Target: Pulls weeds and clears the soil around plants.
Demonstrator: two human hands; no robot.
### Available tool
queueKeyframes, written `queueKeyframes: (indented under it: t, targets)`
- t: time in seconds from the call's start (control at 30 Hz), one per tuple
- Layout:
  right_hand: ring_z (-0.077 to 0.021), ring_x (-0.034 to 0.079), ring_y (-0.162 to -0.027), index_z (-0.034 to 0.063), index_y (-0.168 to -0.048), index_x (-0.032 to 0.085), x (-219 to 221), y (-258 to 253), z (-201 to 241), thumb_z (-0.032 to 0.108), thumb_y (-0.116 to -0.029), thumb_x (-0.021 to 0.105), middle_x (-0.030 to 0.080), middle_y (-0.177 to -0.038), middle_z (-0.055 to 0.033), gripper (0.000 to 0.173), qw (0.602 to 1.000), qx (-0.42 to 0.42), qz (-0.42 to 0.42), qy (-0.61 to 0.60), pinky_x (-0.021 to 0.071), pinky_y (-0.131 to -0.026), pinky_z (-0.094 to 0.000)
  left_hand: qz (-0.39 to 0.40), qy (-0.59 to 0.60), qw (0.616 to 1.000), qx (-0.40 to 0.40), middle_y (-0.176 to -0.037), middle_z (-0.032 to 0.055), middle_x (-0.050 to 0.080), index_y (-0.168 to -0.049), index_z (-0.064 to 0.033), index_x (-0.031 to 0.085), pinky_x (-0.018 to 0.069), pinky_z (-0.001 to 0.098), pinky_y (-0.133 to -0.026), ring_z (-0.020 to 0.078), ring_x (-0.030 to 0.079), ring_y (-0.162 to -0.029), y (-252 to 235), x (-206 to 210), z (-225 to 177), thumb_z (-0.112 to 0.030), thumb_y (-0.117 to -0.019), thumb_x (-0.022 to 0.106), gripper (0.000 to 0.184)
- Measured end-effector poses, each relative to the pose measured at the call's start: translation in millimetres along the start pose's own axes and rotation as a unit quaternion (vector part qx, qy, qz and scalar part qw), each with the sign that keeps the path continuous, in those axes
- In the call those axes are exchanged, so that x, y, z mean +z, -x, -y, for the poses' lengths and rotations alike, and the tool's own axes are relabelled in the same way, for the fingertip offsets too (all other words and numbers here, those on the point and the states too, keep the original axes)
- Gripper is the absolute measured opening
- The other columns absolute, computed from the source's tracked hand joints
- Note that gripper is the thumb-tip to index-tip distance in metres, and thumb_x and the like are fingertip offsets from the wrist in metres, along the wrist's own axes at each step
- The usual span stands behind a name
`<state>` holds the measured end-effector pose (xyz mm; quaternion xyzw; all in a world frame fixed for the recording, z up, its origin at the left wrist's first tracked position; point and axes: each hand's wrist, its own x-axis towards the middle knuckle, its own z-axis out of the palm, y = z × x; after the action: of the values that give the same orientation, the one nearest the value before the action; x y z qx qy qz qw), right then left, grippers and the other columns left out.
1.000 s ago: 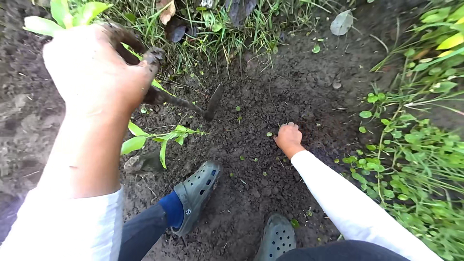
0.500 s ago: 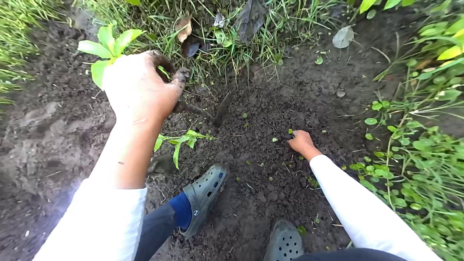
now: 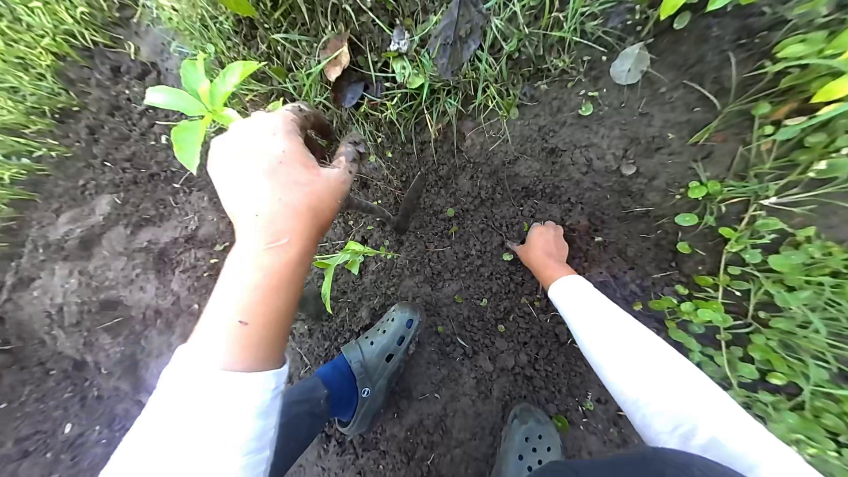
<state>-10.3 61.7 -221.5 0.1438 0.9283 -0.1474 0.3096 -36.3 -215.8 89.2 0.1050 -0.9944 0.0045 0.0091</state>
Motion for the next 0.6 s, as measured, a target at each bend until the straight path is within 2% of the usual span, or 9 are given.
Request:
queueKeyframes:
  t: [0.07,0.13,0.2,0.33,0.43,0.6]
  targets:
    - [-0.0459,0.051,-0.133,-0.0078,-0.126,0.063,7.9,-3.8,9.1,0.031,-0.0858,0.082,0.056,-0.137,-0.0277,0.059,0.999,-0.012,-0.003,0.051,0.0545,-0.092,-0.0598,-0.008,-0.003,1.0,0.012,-0.105,0.0184,0.074,-0.118,-0.0124,0.072,0.0453,0.0691,-0.089,0.0426,0.069,-0.104,5.6,1.2,-7.9,-0.05,-0.0951,0.061,0.045]
    - [-0.0439,0.053,-0.132,-0.0057,-0.118,0.068,12.9,-10.5,7.0,0.019,-0.0862,0.079,0.06,-0.134,-0.025,0.042,0.996,-0.041,-0.008,0.079,0.0552,-0.09,-0.0588,-0.006,0.0,1.0,0.015,-0.104,0.0163,0.074,-0.116,-0.0137,0.072,0.0457,0.068,-0.087,0.0402,0.069,-0.101,9.0,1.2,-14.2,-0.05,-0.095,0.062,0.044]
    - [-0.0428,0.057,-0.128,-0.0033,-0.113,0.071,12.0,-17.0,-4.2,0.013,-0.0886,0.075,0.063,-0.129,-0.024,0.029,0.995,-0.074,-0.01,0.073,0.0562,-0.091,-0.0588,-0.01,0.001,1.0,0.021,-0.102,0.0151,0.074,-0.116,-0.0141,0.073,0.0466,0.0662,-0.085,0.0387,0.069,-0.098,10.5,2.5,-17.0,-0.05,-0.0948,0.061,0.043]
    - [-0.0445,0.064,-0.119,-0.0048,-0.113,0.071,4.6,-13.6,-29.9,0.012,-0.094,0.07,0.066,-0.122,-0.0275,0.026,0.998,-0.066,0.005,-0.013,0.0519,-0.098,-0.063,-0.003,-0.01,1.0,0.023,-0.103,0.016,0.074,-0.117,-0.0143,0.072,0.0468,0.0664,-0.085,0.0401,0.069,-0.099,8.9,1.9,-17.6,-0.051,-0.0952,0.061,0.044]
    - [-0.0492,0.066,-0.111,-0.0063,-0.111,0.07,-4.9,15.7,-52.2,0.008,-0.0947,0.068,0.068,-0.112,-0.031,0.021,0.993,-0.055,-0.001,-0.104,0.051,-0.093,-0.0686,0.006,-0.009,1.0,0.014,-0.106,0.0194,0.074,-0.118,-0.0131,0.072,0.0449,0.0709,-0.086,0.044,0.068,-0.104,2.9,-0.5,-12.9,-0.051,-0.096,0.06,0.045]
    - [-0.0474,0.068,-0.106,-0.0035,-0.11,0.071,-23.6,64.9,-101.1,0.015,-0.0982,0.07,0.071,-0.107,-0.028,0.022,0.986,0.001,0.009,-0.164,0.0493,-0.093,-0.07,0.026,-0.001,1.0,-0.009,-0.108,0.0234,0.072,-0.12,-0.0124,0.071,0.0411,0.0766,-0.089,0.0504,0.065,-0.107,-14.8,-2.0,11.7,-0.053,-0.0976,0.059,0.048]
